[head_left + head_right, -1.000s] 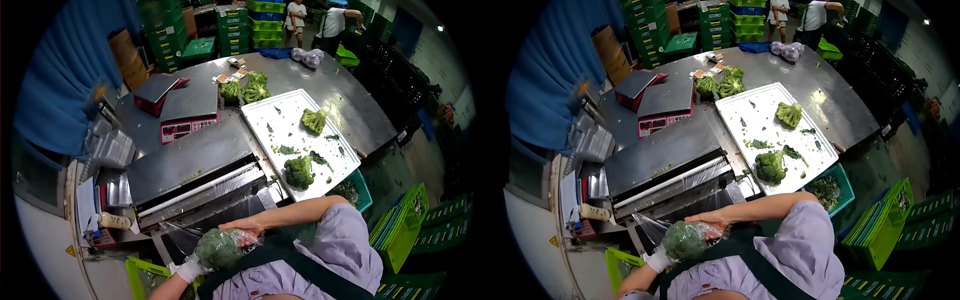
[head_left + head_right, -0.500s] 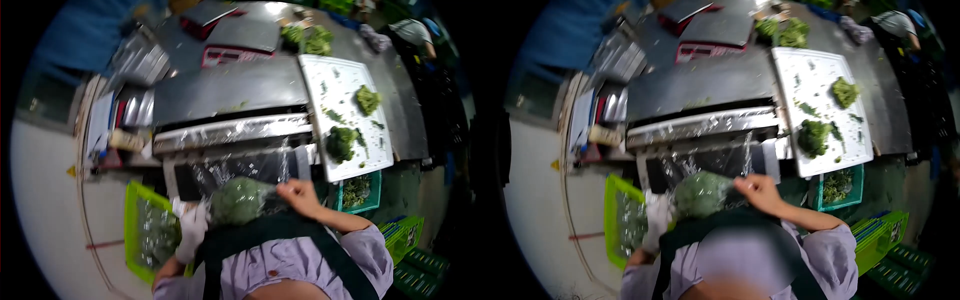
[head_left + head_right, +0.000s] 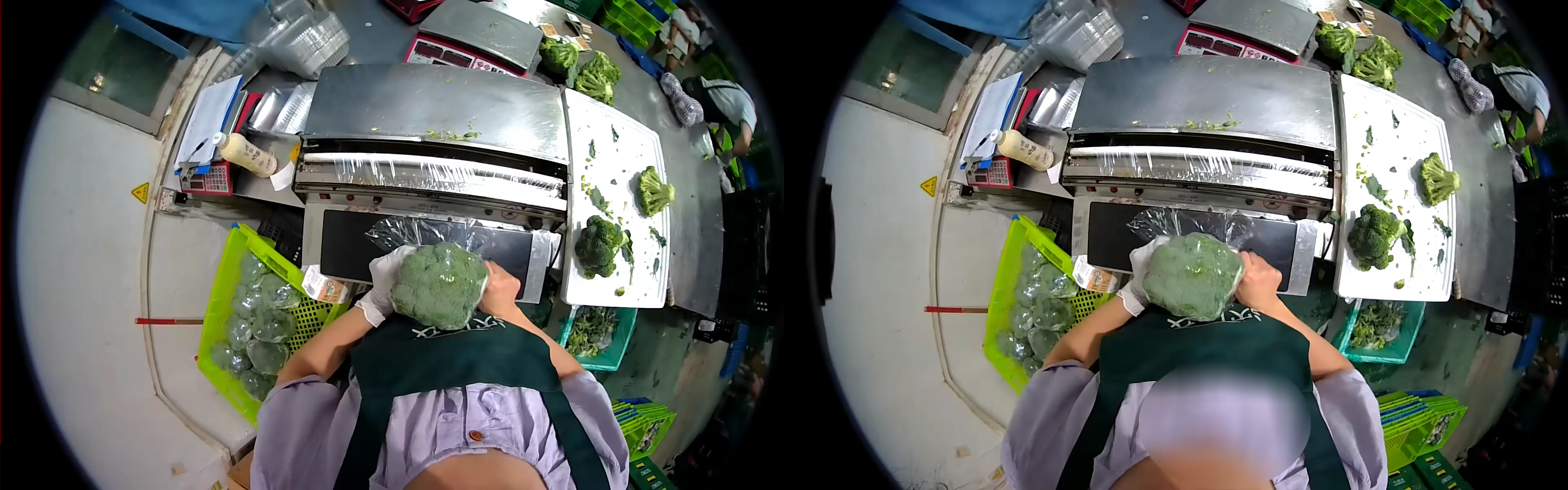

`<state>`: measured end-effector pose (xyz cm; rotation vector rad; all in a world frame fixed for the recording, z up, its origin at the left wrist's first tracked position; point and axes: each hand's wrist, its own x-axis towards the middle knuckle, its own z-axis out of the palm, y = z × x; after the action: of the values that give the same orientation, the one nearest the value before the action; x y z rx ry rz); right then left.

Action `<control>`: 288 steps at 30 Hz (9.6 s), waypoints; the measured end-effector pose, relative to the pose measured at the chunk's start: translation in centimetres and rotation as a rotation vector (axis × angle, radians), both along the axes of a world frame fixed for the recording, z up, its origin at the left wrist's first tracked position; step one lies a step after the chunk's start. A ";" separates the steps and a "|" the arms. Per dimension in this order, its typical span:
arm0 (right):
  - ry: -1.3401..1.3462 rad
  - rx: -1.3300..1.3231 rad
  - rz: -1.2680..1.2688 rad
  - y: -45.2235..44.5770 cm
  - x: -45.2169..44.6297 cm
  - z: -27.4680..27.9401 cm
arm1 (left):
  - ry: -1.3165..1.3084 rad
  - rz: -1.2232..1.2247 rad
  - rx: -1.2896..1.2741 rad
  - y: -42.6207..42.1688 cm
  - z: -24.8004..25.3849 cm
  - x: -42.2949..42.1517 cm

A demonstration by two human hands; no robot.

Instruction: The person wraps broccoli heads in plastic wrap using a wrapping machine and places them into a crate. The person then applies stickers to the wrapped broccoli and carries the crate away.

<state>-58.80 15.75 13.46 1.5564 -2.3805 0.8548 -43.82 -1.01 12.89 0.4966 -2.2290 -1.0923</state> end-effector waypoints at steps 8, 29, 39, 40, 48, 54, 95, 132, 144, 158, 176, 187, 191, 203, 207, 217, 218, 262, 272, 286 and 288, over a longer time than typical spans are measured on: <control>0.025 -0.421 0.431 -1.9 -2.7 7.1 | -0.180 -0.603 1.250 1.5 10.5 -2.1; -0.596 -0.246 1.243 -7.5 1.2 15.7 | 0.149 -0.550 0.575 5.4 5.8 -4.6; -0.357 -0.268 0.475 -3.0 -5.6 13.3 | 0.134 -0.800 1.465 6.0 8.8 -2.3; -0.627 -0.170 0.486 -1.9 -6.8 13.1 | 0.125 -0.757 1.265 5.8 9.1 -2.2; -1.190 0.402 0.528 1.9 -3.8 11.2 | -0.174 -0.393 0.604 3.3 9.8 2.0; -1.184 0.282 0.571 -3.8 -1.8 11.0 | -0.250 -0.007 0.617 2.8 14.6 4.9; -0.979 0.192 0.345 -0.3 -6.3 10.8 | -0.671 1.035 0.931 -10.2 -6.7 27.5; -1.307 -0.607 -0.380 13.8 -26.4 11.4 | -0.050 0.091 -0.194 2.5 4.8 -7.3; 0.073 -0.330 0.140 -17.5 -37.9 10.4 | -0.077 0.120 -0.227 1.8 3.0 -7.4; 0.466 0.123 0.267 -26.6 -41.6 7.7 | -0.101 0.134 -0.231 1.1 2.2 -7.4; 0.029 -0.058 -0.227 -26.1 -51.0 5.9 | -0.110 0.144 -0.217 1.0 3.2 -7.7; 0.029 0.334 -0.644 -27.7 -58.6 2.1 | -0.206 0.170 -0.254 1.2 2.3 -7.4; -0.128 0.359 -0.612 -25.8 -60.5 0.3 | -0.193 0.150 -0.241 1.1 2.1 -7.3; -0.114 -0.250 -0.332 -18.7 -56.7 4.7 | -0.133 0.152 -0.283 1.2 1.8 -7.6; 0.022 -0.257 -0.111 -13.8 -52.5 8.2 | -0.150 0.066 -0.196 0.6 3.9 -8.5; 0.056 -0.216 -0.004 -4.6 -47.8 7.0 | -0.166 -0.060 -0.094 -15.6 16.9 -24.4; 0.053 -0.216 -0.009 -4.6 -47.5 7.0 | -0.192 -0.046 0.203 -17.6 16.9 -28.2; -0.191 0.105 -0.002 -32.3 -48.4 13.7 | 0.071 0.292 0.914 -29.5 23.6 -18.9; -0.333 0.259 -0.159 -35.3 -49.6 10.0 | 0.054 0.233 0.826 -25.7 26.7 -17.4; -0.365 -0.109 -0.217 -21.2 -47.5 11.0 | -0.306 -0.173 0.818 -15.7 24.3 -30.2; -0.349 -0.198 -0.210 -16.8 -47.6 12.2 | -0.333 -0.285 0.814 -13.2 22.1 -33.5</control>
<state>-106.41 -1.04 25.70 1.1354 -2.5312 1.3574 -77.35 -14.22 34.96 0.7400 -2.0808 -2.2226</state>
